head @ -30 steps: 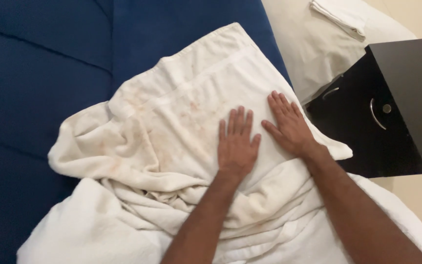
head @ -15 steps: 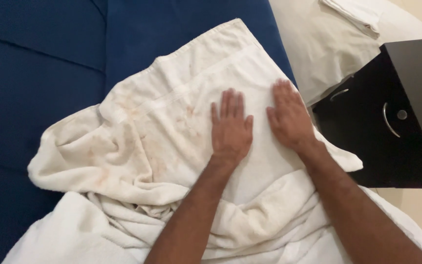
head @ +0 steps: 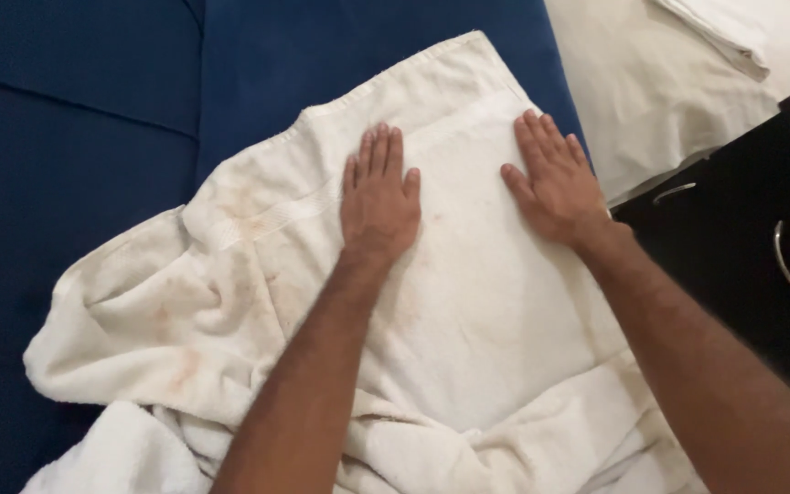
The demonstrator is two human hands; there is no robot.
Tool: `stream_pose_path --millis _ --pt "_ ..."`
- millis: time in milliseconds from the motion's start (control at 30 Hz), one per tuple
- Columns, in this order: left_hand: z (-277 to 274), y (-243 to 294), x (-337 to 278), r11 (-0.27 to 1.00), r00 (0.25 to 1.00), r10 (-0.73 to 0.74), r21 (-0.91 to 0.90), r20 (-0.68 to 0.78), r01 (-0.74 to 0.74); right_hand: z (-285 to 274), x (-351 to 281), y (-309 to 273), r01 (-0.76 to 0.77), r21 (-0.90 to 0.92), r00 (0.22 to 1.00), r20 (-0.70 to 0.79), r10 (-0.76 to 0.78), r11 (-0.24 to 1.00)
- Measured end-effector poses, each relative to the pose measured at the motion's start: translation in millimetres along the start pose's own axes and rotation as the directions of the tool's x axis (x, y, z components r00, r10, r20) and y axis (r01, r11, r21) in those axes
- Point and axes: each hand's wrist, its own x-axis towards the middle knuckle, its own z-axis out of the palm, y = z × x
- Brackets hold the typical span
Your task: The person folds a white towel on a bed. They smooth the towel with both hands, fold it in half lengthwise, and then fold it again to create a smaller rectangle.
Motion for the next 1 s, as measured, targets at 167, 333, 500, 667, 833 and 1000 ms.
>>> stream_pose_path --millis 167,333,500,667,833,1000 --pt "-14.4 -22.7 6.7 0.998 0.998 -0.058 -0.022 0.028 0.059 -1.3 7.6 4.3 -0.028 -0.009 0.998 -0.056 0.027 1.000" --pt "-5.4 -24.5 16.4 0.989 0.990 -0.139 0.054 -0.025 0.140 2.0 36.7 10.4 -0.071 -0.014 0.997 -0.012 0.071 0.997" --pt "7.9 13.7 27.9 0.987 0.996 -0.069 0.139 -0.047 0.075 12.9 65.2 -10.8 0.032 -0.146 0.993 -0.110 -0.048 0.989" --pt "4.5 -4.0 57.1 0.989 0.990 0.128 0.061 0.064 -0.132 29.9 98.0 -25.5 0.300 -0.089 0.949 -0.077 -0.307 0.950" --pt "-4.6 -35.4 81.2 0.988 0.990 0.132 0.070 0.047 -0.135 25.1 132.9 -28.7 0.295 -0.139 0.948 -0.081 -0.308 0.945" --pt "-5.0 -46.7 83.3 0.989 0.991 0.135 0.065 0.004 -0.135 22.4 160.9 -23.0 0.263 -0.121 0.959 -0.075 -0.273 0.957"
